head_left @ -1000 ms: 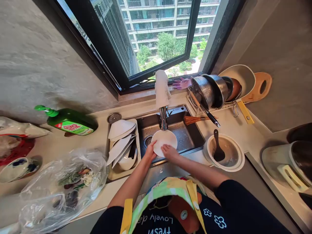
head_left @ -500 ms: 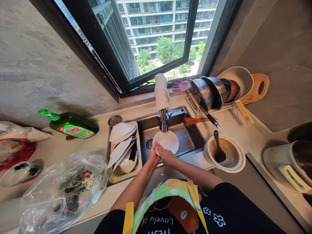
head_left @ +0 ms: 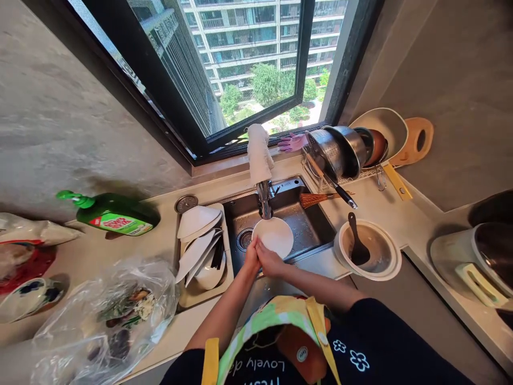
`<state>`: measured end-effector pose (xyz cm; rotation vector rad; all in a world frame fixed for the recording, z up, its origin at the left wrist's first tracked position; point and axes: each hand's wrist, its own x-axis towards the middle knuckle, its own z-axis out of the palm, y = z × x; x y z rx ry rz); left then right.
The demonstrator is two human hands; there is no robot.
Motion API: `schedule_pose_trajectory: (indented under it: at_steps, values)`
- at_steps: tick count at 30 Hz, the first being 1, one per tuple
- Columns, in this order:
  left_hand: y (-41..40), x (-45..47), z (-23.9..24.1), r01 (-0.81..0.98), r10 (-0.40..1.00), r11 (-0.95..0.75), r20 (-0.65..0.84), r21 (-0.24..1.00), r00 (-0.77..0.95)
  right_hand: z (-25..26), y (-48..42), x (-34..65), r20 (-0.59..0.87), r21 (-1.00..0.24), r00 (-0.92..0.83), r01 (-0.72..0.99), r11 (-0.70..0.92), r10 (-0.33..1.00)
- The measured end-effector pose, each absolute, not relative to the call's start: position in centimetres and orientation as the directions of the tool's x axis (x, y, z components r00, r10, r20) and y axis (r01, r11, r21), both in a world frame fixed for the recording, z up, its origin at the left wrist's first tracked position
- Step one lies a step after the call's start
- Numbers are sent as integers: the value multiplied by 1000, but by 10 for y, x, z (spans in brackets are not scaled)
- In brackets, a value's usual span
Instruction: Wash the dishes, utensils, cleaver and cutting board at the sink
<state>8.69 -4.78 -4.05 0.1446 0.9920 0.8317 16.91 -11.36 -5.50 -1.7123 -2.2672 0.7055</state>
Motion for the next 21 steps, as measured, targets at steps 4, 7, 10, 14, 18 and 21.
schedule_pose_trajectory:
  at_steps: [4,7,10,14,18,21]
  values:
    - [-45,84,-32,-629,731,606,-652,487,199,-43,-115,191,-85,-464,-402,825,321,911]
    - [-48,87,-24,-637,732,612,-641,469,231,-34,-112,189,-97,-397,-343,874,280,934]
    - [-50,87,-17,-621,711,648,-643,441,284,-31,-112,181,-33,-382,-306,884,271,951]
    - [-38,74,-9,-606,723,642,-634,470,274,-35,-118,202,120,-418,-420,800,430,899]
    - [-32,73,-5,-607,709,644,-661,466,245,-34,-124,205,246,-386,-427,780,492,870]
    - [-36,82,-2,-606,676,669,-691,430,256,-29,-126,183,292,-353,-426,784,511,856]
